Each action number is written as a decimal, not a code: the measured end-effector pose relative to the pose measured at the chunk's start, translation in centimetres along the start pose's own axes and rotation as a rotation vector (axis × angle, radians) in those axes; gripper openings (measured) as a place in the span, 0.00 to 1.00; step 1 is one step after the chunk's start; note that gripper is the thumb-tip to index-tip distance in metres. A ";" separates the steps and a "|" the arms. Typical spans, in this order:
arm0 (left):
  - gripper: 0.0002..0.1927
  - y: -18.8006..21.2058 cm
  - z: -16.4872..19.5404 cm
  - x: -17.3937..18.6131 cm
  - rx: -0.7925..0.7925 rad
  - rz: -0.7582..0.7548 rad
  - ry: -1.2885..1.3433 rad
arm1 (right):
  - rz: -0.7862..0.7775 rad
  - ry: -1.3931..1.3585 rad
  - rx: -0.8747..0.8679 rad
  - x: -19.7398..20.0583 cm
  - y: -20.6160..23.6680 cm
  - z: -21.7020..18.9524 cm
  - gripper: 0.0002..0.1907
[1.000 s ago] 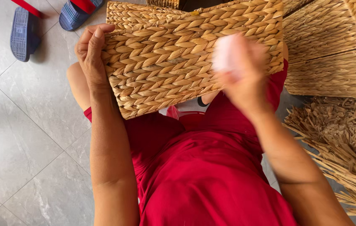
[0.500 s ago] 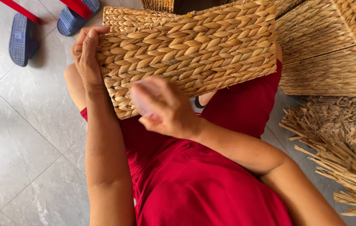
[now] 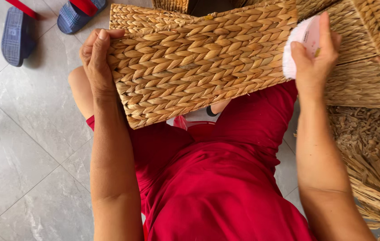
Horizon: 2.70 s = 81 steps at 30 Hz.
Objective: The person sits on the floor and cleans woven water-hyacinth storage baskets, brushing the inside of one basket and then brushing the outer surfaces and lid of another with a small pink brush, turning the pieces as they work.
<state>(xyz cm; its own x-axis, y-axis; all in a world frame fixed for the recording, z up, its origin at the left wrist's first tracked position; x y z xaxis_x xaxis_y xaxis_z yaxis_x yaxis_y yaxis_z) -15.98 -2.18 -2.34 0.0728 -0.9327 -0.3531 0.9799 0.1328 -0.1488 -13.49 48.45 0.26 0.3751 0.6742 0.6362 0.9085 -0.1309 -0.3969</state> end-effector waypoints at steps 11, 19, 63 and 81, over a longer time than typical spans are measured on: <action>0.18 0.5 2.1 -0.5 0.080 0.154 -0.035 | -0.251 -0.128 0.492 -12.6 6.1 -24.4 0.41; 0.19 0.1 1.0 0.3 0.052 0.097 0.022 | -0.168 0.089 0.323 -7.2 -2.0 -12.0 0.37; 0.24 -0.5 0.6 0.3 -0.080 0.023 -0.052 | -0.380 -0.397 0.510 -14.9 10.1 -32.5 0.34; 0.20 0.0 0.1 1.0 -0.057 0.045 -0.023 | -0.007 0.101 0.015 0.8 2.7 -7.2 0.43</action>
<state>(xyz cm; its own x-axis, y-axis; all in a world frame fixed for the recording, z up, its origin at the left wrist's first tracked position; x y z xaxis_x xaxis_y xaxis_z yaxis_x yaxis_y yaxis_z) -15.86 -3.14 -2.64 0.1211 -0.9329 -0.3392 0.9634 0.1928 -0.1863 -9.38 43.43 4.42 0.3865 0.5980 0.7022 0.9084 -0.1154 -0.4018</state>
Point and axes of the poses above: each hand's wrist, its own y-axis away from the middle knuckle, its own x-axis out of the back of the hand, z = x × y, the point moved 6 cm from there along -y, towards the middle knuckle, and after that the axes turned 1 degree about -x, right-handed, at the moved point
